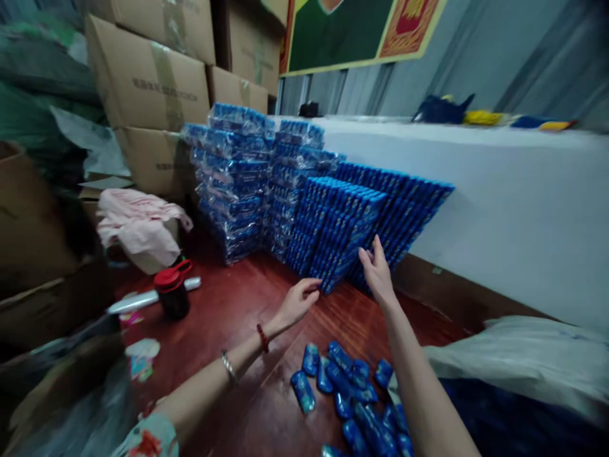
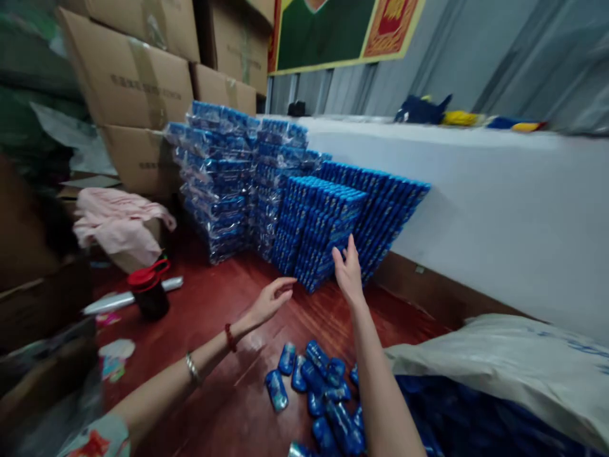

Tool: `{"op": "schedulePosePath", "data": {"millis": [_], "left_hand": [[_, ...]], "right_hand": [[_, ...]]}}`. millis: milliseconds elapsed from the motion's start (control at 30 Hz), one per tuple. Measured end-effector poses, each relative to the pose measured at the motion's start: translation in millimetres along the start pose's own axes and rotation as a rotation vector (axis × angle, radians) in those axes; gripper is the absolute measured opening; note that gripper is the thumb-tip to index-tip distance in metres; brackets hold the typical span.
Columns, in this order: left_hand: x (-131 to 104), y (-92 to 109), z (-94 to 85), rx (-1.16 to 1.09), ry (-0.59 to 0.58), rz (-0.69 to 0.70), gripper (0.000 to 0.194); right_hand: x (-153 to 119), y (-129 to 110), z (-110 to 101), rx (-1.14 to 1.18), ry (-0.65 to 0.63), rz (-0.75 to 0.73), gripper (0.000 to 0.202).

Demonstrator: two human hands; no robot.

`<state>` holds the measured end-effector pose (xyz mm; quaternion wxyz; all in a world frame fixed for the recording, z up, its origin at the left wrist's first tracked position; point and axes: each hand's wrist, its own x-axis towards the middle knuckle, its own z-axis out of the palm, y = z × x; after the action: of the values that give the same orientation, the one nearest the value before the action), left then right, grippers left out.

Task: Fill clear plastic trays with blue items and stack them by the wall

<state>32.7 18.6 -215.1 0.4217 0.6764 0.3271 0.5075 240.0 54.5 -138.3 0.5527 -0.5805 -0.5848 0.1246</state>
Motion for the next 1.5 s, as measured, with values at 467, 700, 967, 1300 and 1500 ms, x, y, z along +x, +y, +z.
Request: {"op": "schedulePosePath", "data": {"millis": [467, 700, 967, 1300, 1500], "left_hand": [[-236, -38, -70.8, 0.332, 0.06, -0.326, 0.029], [-206, -25, -34.7, 0.206, -0.107, -0.274, 0.035], [-196, -49, -5.4, 0.459, -0.202, -0.108, 0.047], [-72, -57, 79.7, 0.79, -0.623, -0.039, 0.055], [-75, -53, 151.0, 0.699, -0.742, -0.034, 0.047]], "right_hand": [[-292, 50, 23, -0.67, -0.333, 0.117, 0.055], [-255, 53, 38, -0.828, -0.304, 0.123, 0.046], [-328, 30, -3, -0.686, -0.353, -0.023, 0.042], [-290, 52, -200, -1.136, 0.502, 0.695, 0.055], [-297, 64, -201, -1.122, 0.255, 0.736, 0.054]]}}
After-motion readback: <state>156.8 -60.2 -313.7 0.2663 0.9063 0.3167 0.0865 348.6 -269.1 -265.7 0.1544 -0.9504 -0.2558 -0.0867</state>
